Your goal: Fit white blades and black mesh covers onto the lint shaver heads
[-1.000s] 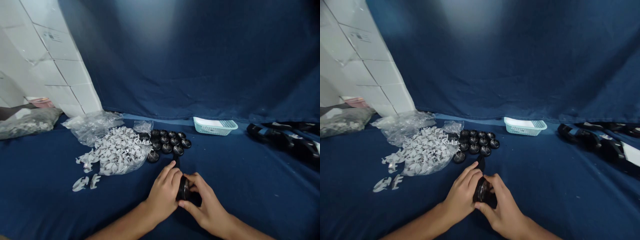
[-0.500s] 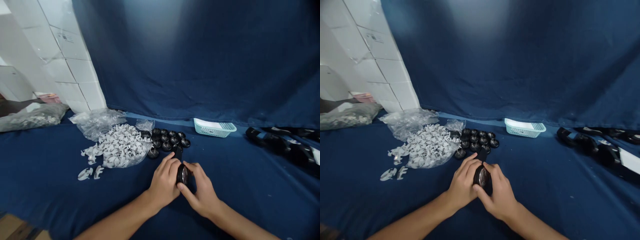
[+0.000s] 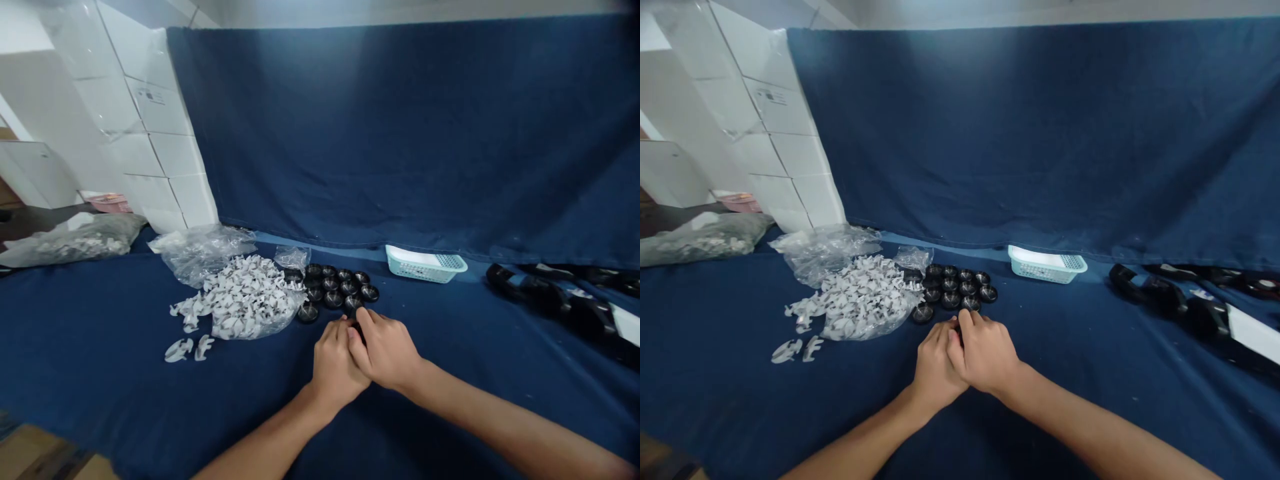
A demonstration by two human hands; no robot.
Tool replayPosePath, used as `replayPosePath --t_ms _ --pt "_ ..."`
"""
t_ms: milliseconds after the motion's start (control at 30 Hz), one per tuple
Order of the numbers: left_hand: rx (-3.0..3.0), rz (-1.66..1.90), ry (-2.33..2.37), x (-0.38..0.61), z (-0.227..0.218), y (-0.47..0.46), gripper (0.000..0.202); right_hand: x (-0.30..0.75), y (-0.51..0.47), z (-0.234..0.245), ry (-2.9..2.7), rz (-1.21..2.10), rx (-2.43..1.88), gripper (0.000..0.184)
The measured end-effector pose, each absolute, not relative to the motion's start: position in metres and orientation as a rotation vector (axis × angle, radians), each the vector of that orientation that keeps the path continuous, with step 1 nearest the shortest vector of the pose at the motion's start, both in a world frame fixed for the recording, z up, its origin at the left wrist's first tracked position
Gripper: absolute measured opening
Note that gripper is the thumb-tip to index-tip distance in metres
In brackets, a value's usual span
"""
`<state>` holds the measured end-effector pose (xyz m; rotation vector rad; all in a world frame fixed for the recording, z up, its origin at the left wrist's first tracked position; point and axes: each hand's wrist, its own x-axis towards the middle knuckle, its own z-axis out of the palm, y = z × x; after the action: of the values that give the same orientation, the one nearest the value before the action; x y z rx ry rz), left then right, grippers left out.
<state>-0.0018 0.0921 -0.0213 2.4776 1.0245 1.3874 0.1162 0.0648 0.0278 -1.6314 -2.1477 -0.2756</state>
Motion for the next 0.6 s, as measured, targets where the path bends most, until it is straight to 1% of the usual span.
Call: replayPosePath --t_ms 333,600 --pt "2.355 1.351 1.161 -0.009 -0.028 0.084 0.026 0.112 0.070 0.030 -2.384 -0.241 -1.580 0.026" --pt "2.253 1.265 1.236 -0.012 -0.027 0.089 0.023 0.108 0.084 0.042 -2.556 -0.239 -1.501 0.026"
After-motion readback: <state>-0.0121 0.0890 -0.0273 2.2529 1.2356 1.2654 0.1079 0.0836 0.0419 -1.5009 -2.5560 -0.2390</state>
